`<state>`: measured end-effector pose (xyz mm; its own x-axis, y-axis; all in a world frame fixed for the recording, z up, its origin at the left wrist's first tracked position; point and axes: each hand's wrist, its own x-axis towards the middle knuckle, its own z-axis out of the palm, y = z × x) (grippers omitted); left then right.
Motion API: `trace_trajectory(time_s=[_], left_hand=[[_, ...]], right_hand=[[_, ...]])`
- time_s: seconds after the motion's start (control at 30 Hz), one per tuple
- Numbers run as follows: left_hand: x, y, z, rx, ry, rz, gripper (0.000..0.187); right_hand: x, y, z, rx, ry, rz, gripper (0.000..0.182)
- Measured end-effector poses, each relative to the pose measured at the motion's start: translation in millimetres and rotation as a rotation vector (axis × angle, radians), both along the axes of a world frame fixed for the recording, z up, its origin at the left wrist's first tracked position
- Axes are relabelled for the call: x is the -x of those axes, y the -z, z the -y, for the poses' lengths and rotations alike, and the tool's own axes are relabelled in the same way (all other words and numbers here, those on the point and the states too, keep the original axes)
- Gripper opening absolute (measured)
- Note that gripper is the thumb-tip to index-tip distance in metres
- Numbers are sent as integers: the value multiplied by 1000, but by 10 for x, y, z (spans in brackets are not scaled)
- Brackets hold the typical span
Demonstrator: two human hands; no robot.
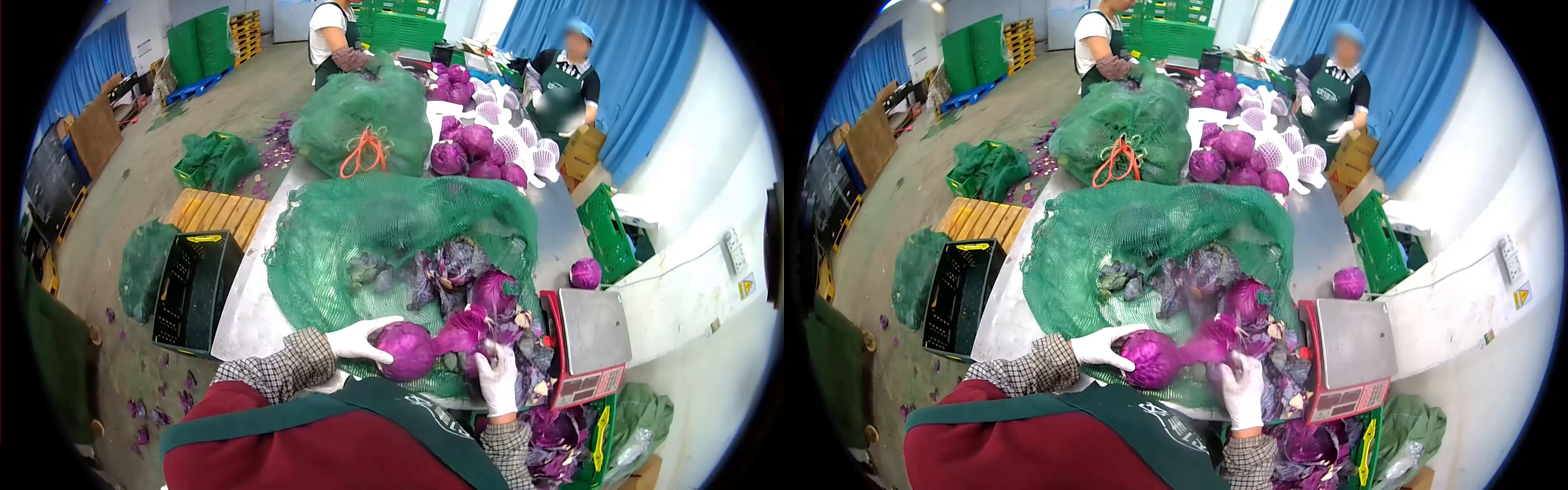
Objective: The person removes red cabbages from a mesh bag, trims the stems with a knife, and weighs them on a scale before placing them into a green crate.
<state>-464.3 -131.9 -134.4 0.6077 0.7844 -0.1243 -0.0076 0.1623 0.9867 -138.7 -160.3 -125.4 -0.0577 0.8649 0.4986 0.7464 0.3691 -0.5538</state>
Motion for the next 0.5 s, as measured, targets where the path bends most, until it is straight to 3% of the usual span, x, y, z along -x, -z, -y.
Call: trace_trajectory(time_s=[0.07,0.13,0.2,0.27,0.4,0.5], left_hand=[[-85,-191,-46,-260,113,-258,95],[-218,-117,-91,-504,114,-350,97],[-290,-152,-135,-470,146,-337,97],[-320,-211,-155,-447,162,-344,97],[-262,-242,-217,-554,66,-425,92],[-185,-210,-161,-615,-43,-554,84]], right_hand=[[285,-220,-66,231,-157,-213,44],[549,-328,-108,347,-341,-254,50],[646,-172,-147,371,-271,-193,35],[587,-141,-173,493,-201,-437,25],[513,-120,-162,333,-129,-290,15],[645,-310,-5,701,-75,-750,10]])
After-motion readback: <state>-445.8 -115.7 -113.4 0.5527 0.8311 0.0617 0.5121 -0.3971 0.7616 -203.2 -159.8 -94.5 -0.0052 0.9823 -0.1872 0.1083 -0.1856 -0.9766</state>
